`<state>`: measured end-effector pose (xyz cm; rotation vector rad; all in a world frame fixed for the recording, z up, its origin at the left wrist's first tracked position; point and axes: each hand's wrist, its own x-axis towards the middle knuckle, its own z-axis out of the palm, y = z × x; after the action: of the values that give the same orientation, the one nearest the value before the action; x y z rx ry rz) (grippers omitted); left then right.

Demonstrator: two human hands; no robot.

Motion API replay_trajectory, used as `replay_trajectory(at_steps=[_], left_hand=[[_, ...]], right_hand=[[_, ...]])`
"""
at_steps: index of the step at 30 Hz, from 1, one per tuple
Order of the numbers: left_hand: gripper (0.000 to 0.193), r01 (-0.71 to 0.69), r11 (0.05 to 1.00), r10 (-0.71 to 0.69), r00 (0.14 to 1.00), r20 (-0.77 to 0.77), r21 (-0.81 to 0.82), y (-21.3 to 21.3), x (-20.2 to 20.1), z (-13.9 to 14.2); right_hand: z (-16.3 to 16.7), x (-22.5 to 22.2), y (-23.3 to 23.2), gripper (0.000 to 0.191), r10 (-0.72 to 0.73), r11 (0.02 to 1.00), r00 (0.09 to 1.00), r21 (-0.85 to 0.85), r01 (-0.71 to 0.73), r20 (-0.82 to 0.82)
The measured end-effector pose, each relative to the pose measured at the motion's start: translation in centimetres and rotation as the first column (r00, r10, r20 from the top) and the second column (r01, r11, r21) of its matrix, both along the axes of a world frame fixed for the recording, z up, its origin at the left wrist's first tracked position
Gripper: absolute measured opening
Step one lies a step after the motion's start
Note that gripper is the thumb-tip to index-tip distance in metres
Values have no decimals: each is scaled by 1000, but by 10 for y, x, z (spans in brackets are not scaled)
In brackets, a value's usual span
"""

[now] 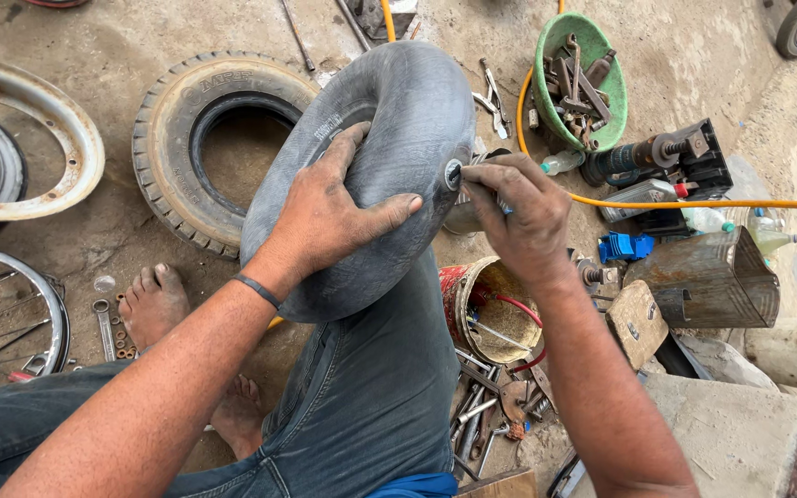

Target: The person scrubs a motorcycle tire with a brush, applies glue to a puncture, inserts a plug, and inflates the tire using an air hose.

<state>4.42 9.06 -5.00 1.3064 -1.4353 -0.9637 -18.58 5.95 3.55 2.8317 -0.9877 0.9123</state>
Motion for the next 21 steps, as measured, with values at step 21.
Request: replay_trajectory(at_steps=[21], left_hand=[[108,51,995,-49,998,-24,81,-17,20,-5]], right_hand=[[-10,-2,-26,24,156,984,987,91,-152,-46]])
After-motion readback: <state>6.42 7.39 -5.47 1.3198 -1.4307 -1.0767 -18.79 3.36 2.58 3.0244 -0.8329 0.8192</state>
